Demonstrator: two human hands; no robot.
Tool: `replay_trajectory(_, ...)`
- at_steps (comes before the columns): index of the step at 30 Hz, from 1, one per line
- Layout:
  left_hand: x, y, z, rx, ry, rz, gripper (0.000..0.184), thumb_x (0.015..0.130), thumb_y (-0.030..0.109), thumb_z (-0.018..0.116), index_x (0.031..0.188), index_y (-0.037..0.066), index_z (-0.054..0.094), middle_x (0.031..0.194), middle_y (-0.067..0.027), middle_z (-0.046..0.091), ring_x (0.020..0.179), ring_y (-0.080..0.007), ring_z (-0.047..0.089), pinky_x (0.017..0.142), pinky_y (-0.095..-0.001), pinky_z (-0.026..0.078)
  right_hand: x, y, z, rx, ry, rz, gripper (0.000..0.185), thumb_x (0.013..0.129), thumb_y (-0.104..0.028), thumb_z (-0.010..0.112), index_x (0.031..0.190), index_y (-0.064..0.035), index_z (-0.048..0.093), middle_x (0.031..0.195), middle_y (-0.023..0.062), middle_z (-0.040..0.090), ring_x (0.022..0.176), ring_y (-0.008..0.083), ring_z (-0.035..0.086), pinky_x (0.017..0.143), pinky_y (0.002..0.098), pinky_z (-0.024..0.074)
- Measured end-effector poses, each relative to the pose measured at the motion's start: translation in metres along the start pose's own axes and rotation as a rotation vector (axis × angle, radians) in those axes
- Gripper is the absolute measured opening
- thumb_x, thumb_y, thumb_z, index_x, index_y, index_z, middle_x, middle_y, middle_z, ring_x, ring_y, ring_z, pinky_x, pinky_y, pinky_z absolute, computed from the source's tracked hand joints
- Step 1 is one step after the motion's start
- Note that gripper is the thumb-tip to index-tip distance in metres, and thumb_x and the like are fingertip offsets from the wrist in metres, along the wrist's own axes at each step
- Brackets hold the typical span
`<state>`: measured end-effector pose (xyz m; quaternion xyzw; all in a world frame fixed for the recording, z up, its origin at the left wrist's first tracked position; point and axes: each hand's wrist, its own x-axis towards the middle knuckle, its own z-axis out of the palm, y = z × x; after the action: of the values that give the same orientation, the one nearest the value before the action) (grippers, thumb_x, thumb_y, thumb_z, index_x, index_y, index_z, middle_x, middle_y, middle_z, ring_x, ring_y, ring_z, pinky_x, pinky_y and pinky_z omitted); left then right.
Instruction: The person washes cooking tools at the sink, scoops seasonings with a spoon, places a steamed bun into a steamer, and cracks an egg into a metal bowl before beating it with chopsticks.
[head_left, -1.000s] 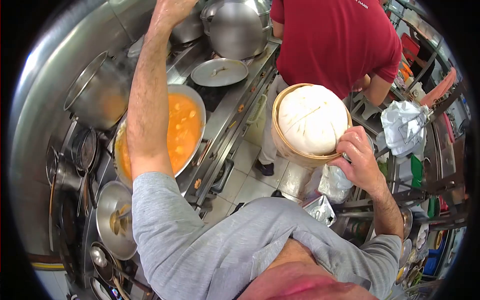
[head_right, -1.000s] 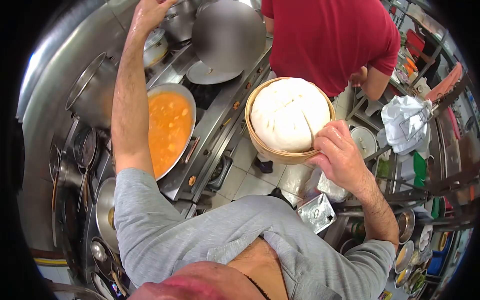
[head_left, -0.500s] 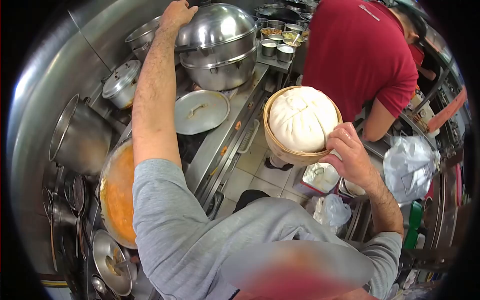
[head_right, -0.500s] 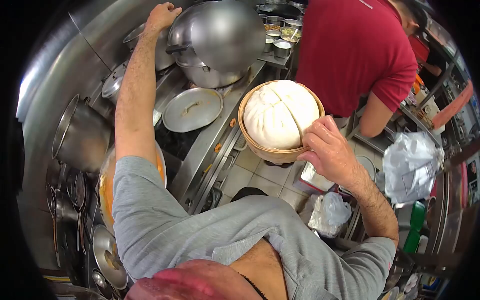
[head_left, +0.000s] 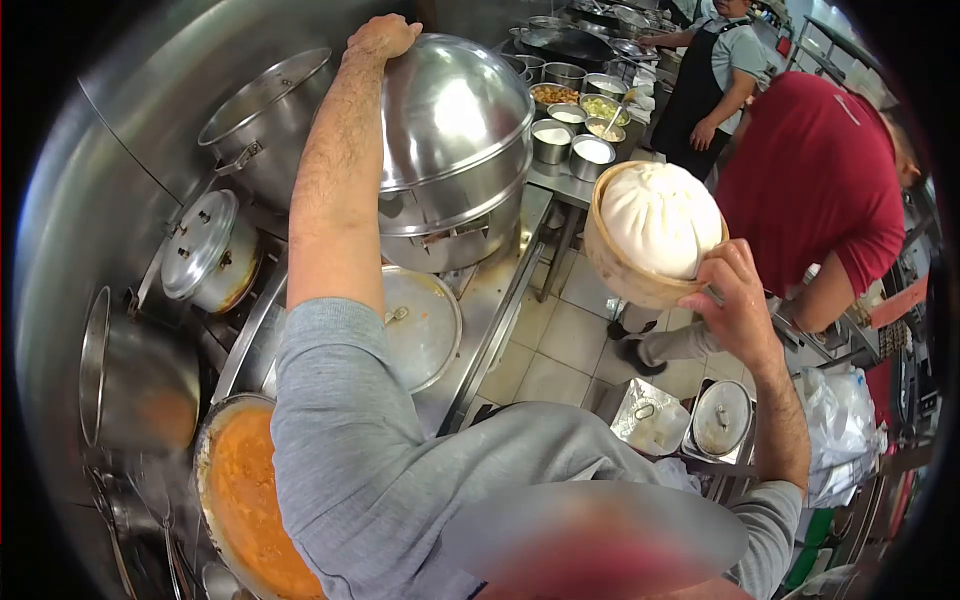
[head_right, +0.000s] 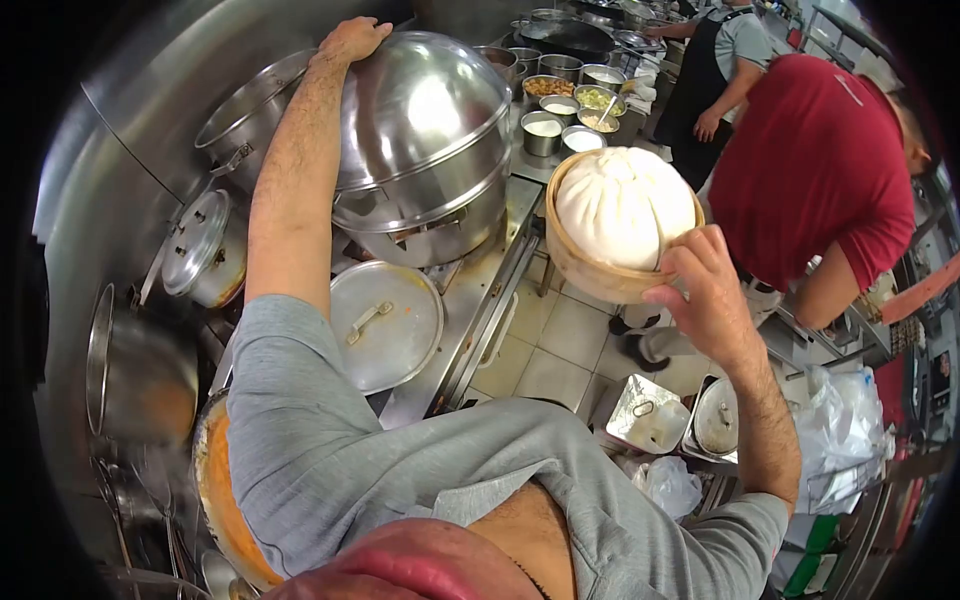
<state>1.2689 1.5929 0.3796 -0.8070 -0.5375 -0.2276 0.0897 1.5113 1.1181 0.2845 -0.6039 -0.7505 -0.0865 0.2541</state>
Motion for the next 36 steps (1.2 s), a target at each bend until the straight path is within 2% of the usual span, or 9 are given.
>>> replay_trajectory(8, 0.006, -0.003, -0.019, 0.2, -0.064, 0.125, 0.043, 0.08, 0.036, 0.051, 0.106, 0.002, 0.056, 0.107, -0.0169, 0.058, 0.1, -0.0323, 0.055, 0.084, -0.0417, 0.043, 0.09, 0.09, 0.016, 0.06, 0.04, -0.058, 0.032, 0.059, -0.01, 0.073, 0.079, -0.0029, 0.048, 0.083, 0.0077, 0.047, 0.083, 0.0272, 0.043, 0.074, 0.0361, 0.0391)
replay_trajectory(12, -0.025, -0.041, -0.061, 0.138, 0.359, 0.224, 0.042, 0.081, 0.034, 0.053, 0.108, 0.003, 0.056, 0.105, -0.0179, 0.059, 0.099, -0.0329, 0.055, 0.085, -0.0382, 0.043, 0.138, 0.142, 0.018, 0.044, 0.099, -0.206, 0.031, 0.059, -0.004, 0.07, 0.078, -0.0024, 0.046, 0.081, 0.0086, 0.047, 0.082, 0.0275, 0.044, 0.073, 0.0356, 0.039)
replay_trajectory(14, -0.048, -0.057, -0.088, 0.08, 0.405, 0.145, 0.04, 0.079, 0.032, 0.056, 0.109, 0.007, 0.058, 0.109, -0.0154, 0.059, 0.103, -0.0297, 0.055, 0.087, -0.0354, 0.043, 0.164, 0.164, 0.021, 0.054, 0.112, -0.238, 0.03, 0.059, -0.004, 0.07, 0.077, -0.0023, 0.047, 0.08, 0.0088, 0.047, 0.082, 0.0275, 0.045, 0.073, 0.0356, 0.0392)
replay_trajectory(17, -0.081, -0.075, -0.11, -0.035, 0.457, 0.067, 0.036, 0.079, 0.026, 0.058, 0.109, 0.006, 0.058, 0.103, -0.0146, 0.061, 0.094, -0.0252, 0.059, 0.083, -0.0322, 0.045, 0.206, 0.19, 0.029, 0.082, 0.105, -0.302, 0.028, 0.06, -0.005, 0.068, 0.076, -0.0017, 0.046, 0.079, 0.008, 0.046, 0.082, 0.0271, 0.044, 0.072, 0.0353, 0.0395)
replay_trajectory(19, -0.1, -0.075, -0.12, -0.24, 0.451, -0.144, 0.034, 0.081, 0.023, 0.057, 0.111, 0.006, 0.057, 0.097, -0.0111, 0.063, 0.085, -0.0174, 0.059, 0.078, -0.028, 0.045, 0.235, 0.199, 0.041, 0.126, 0.116, -0.376, 0.027, 0.061, -0.005, 0.067, 0.076, -0.0018, 0.045, 0.079, 0.0083, 0.046, 0.083, 0.0271, 0.044, 0.073, 0.0359, 0.0393)
replay_trajectory(22, -0.115, -0.085, -0.124, -0.304, 0.504, -0.172, 0.033, 0.083, 0.022, 0.055, 0.112, 0.006, 0.057, 0.094, -0.0082, 0.062, 0.08, -0.0122, 0.057, 0.075, -0.026, 0.046, 0.28, 0.201, 0.066, 0.153, 0.125, -0.524, 0.026, 0.061, -0.005, 0.066, 0.075, -0.002, 0.045, 0.079, 0.0089, 0.046, 0.083, 0.0277, 0.044, 0.074, 0.0366, 0.0391)
replay_trajectory(28, -0.122, -0.1, -0.127, -0.338, 0.542, -0.216, 0.032, 0.085, 0.019, 0.054, 0.113, 0.005, 0.057, 0.095, -0.0086, 0.061, 0.081, -0.0127, 0.058, 0.073, -0.0256, 0.047, 0.351, 0.16, 0.151, 0.375, 0.043, -0.66, 0.031, 0.058, -0.007, 0.071, 0.073, -0.0028, 0.045, 0.077, 0.0084, 0.046, 0.082, 0.0282, 0.044, 0.074, 0.0374, 0.0385)
replay_trajectory(30, -0.125, -0.1, -0.126, -0.333, 0.555, -0.242, 0.032, 0.085, 0.018, 0.053, 0.114, 0.006, 0.056, 0.095, -0.0087, 0.061, 0.081, -0.0128, 0.058, 0.073, -0.0258, 0.048, 0.367, 0.14, 0.174, 0.293, -0.119, -0.629, 0.028, 0.06, -0.009, 0.072, 0.079, -0.0026, 0.052, 0.089, 0.0081, 0.053, 0.091, 0.0286, 0.046, 0.082, 0.0372, 0.0418)
replay_trajectory(36, -0.13, -0.102, -0.125, -0.312, 0.591, -0.227, 0.032, 0.085, 0.018, 0.053, 0.114, 0.005, 0.056, 0.094, -0.0094, 0.061, 0.081, -0.0131, 0.058, 0.072, -0.0256, 0.049, 0.414, 0.107, 0.249, 0.155, -0.267, -0.704, 0.025, 0.064, -0.011, 0.067, 0.084, -0.0008, 0.056, 0.092, 0.0124, 0.055, 0.093, 0.0325, 0.054, 0.08, 0.04, 0.045)
